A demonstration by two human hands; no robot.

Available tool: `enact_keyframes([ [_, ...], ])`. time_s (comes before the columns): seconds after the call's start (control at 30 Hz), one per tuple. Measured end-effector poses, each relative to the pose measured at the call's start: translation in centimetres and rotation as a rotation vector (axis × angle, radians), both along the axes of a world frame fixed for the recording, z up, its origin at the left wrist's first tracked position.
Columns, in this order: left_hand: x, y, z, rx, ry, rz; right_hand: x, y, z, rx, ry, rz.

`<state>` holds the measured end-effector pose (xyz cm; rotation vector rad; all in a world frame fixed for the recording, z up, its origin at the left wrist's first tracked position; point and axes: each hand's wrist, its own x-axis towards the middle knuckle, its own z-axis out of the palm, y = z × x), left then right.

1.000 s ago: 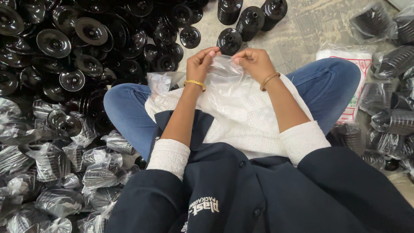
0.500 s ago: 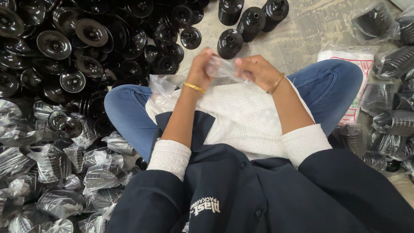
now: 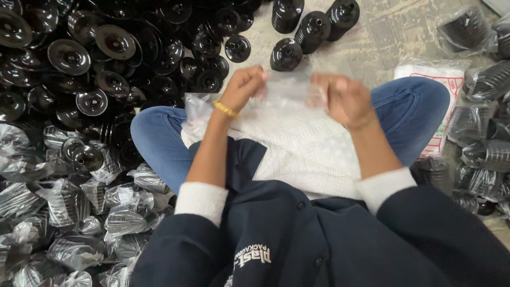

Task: The person sits cross-legged on the floor surrounded by piles of black plastic caps and filled plastic bags. They place caps into a small clear plastic bag, gather and twist the bag closed, set the finished bag aside, and repeat the bagging cycle.

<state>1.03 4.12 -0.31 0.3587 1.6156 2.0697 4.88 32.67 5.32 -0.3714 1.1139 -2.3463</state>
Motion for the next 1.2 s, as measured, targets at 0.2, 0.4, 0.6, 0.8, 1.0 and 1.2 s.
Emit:
enact_keyframes([
  [0.2,0.1,-0.3,4.5,0.048,0.104,-0.205,1.9,2.9,4.2,0.238,0.046,-0.169],
  [0.4,-6.2,5.2,-3.6,-0.537,0.287,0.369,-10.0,-1.1,-10.5,0.711,0.043,-0.439],
  [0.6,-6.4,6.4,-7.9,-0.860,0.247,0.516,-10.0,-3.6,-15.0,0.834,0.156,-0.779],
  [0.8,-7.2,5.7,-9.0,-0.925,0.237,0.411,-8.4,-4.8,-13.5,0.998,-0.097,-0.663],
  [1.0,-6.2,5.4,-10.1,-1.091,0.110,0.361,-7.3,-6.2,-14.7,1.428,0.185,-0.791],
  [1.2,-5.5,4.6,-9.9,-0.655,0.191,0.414,-6.5,-5.6,-14.6,0.703,-0.199,-0.765],
])
